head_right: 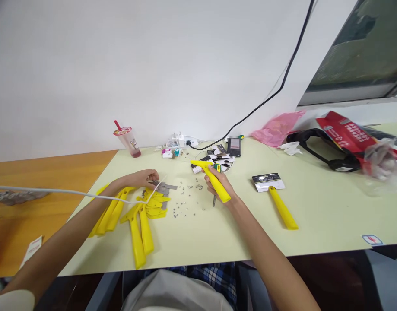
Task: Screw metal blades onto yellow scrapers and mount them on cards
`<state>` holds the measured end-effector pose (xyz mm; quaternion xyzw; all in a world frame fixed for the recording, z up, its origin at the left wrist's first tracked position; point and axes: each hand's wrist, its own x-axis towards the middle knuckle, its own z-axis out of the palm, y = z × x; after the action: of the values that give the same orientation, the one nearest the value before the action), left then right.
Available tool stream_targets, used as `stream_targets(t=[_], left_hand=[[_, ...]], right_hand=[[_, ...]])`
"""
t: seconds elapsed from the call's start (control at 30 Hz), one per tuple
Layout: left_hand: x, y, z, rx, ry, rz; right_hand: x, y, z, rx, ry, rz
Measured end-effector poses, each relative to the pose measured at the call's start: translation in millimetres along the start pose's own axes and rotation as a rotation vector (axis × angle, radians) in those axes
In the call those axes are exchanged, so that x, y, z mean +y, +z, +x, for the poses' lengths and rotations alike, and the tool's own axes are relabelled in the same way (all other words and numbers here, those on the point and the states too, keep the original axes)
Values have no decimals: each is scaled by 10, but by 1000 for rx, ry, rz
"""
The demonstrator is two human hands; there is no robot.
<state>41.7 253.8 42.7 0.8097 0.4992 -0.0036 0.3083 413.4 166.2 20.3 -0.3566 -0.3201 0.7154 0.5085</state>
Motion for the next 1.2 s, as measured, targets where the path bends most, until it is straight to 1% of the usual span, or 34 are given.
stream_targets(t=[0.13,0.23,0.4,0.5,0.53,0.6,0.7,0.77,0.87,1.0,1.1,1.2], left_hand=[[-147,-25,84,-47,-3,-29],[-207,-47,106,-40,-5,-44],[-218,-131,69,37,20,-57],[-186,-189,-21,115,16,-17],[-163,-198,-62,122,17,-17],[-90,-191,-143,67,31,-31],[55,-139,-214,-131,68,13],[132,-105,-206,-233,80,69],[169,-83,-138,-278,66,104],[134,-94,-52,-262,41,137],[141,-159,-54,-189,28,169],[219,-312,-109,-92,40,134]], right_hand=[[-4,-3,-9,-10,5,24],[-10,2,-15,4,13,28],[-18,9,-26,36,46,12],[-13,7,-33,38,59,9],[-11,8,-36,40,68,4],[-11,14,-43,48,83,-6],[-23,36,-59,56,86,-16],[-33,53,-70,54,87,-26],[-37,71,-83,48,88,-47],[-24,87,-90,62,76,-71],[-17,106,-95,54,74,-79],[-12,121,-95,27,72,-86]])
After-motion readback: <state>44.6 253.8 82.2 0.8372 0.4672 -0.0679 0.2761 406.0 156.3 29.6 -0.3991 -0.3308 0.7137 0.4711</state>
